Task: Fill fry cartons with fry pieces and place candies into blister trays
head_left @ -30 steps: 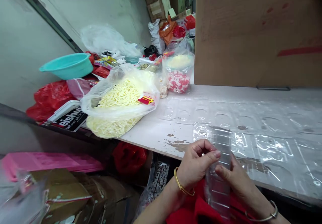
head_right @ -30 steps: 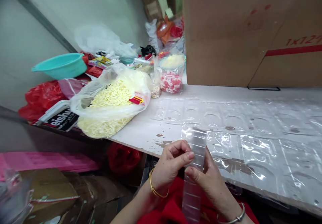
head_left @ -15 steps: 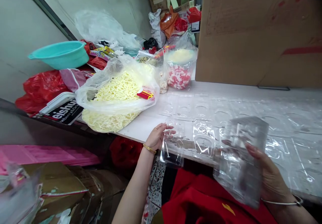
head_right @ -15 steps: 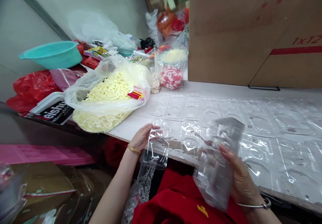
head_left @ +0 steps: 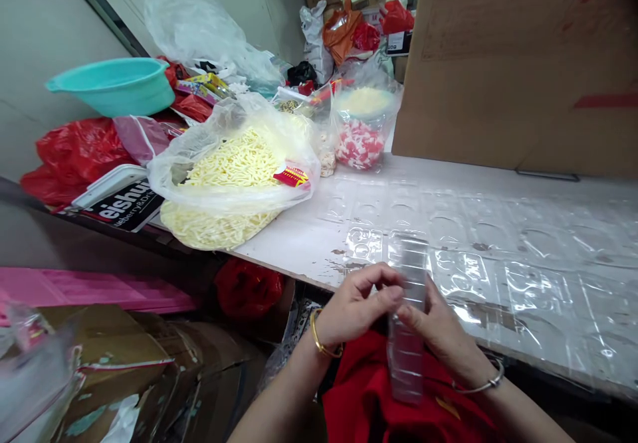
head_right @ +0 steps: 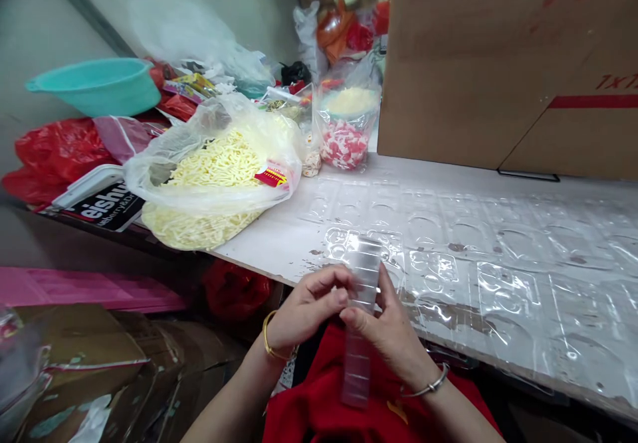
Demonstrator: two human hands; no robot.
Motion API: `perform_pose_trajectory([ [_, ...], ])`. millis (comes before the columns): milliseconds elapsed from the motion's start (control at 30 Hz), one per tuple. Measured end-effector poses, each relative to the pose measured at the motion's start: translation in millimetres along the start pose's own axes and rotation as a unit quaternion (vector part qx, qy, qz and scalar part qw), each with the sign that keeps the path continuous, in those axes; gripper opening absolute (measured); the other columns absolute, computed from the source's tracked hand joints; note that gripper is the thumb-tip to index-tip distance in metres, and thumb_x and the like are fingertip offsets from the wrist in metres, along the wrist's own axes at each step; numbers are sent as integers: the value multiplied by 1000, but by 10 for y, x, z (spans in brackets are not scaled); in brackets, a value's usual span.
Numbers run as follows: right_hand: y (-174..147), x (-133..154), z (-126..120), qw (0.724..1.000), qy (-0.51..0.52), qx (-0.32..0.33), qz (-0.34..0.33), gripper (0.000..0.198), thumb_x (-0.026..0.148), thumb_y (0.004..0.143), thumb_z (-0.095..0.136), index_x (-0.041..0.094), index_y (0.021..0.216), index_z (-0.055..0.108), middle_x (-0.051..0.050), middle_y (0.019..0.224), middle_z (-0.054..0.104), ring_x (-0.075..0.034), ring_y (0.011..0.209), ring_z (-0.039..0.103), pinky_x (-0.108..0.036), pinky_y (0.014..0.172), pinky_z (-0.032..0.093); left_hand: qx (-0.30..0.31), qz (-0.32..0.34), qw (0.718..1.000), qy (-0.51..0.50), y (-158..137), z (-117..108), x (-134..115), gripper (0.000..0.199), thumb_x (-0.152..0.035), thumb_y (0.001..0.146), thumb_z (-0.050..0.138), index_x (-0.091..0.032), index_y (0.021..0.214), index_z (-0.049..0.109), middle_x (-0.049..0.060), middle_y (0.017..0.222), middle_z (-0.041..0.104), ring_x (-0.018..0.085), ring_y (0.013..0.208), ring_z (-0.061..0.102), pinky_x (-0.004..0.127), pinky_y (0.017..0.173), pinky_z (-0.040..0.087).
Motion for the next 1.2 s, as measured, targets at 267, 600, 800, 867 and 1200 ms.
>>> perform_pose_trajectory([
  [267, 5, 29, 272, 999, 1, 52, 1, 74, 53, 65, 75, 25, 127, 47, -8, 118, 62, -30, 108, 57, -41, 92, 46, -102, -55, 975, -187, -146, 48, 219, 33, -36, 70, 74, -14, 66, 50, -3, 60, 46, 5, 54, 37, 19, 53, 31],
  [600, -28, 36, 374, 999, 26, 22, 14, 66, 57, 63, 75, 25, 117, 55, -7, 107, 66, -29, 104, 59, -39, 90, 47, -136, -60, 948, -280, -214, 7, 349, 34, -32, 69, 75, -14, 67, 46, -5, 63, 44, 5, 55, 37, 18, 54, 30],
  [800, -31, -75, 413, 996, 72, 35, 37, 73, 55, 67, 72, 21, 127, 48, -10, 114, 63, -30, 113, 54, -45, 100, 40, -102, -74, 946, -298, -184, 1, 377, 34, -34, 71, 74, -14, 66, 47, -4, 62, 44, 5, 56, 38, 18, 55, 30],
  [867, -31, -93, 430, 995, 74, 50, 39, 71, 55, 69, 71, 21, 127, 48, -11, 115, 62, -30, 112, 54, -46, 100, 39, -106, -65, 948, -294, -189, -16, 362, 33, -32, 72, 73, -13, 66, 47, -4, 62, 44, 5, 56, 38, 18, 55, 30],
  [1200, -51, -118, 459, 990, 98, 67, 78, 56, 52, 71, 70, 19, 114, 60, -10, 108, 65, -29, 108, 57, -46, 98, 41, -117, -80, 937, -320, -201, -34, 367, 34, -31, 66, 77, -13, 63, 49, -4, 60, 46, 5, 54, 38, 18, 55, 30],
])
Point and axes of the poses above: each hand's wrist, its own y-axis towards the middle knuckle, its own z-axis out of the palm, x = y × z, the point moved 10 cm from there along y, towards the middle knuckle
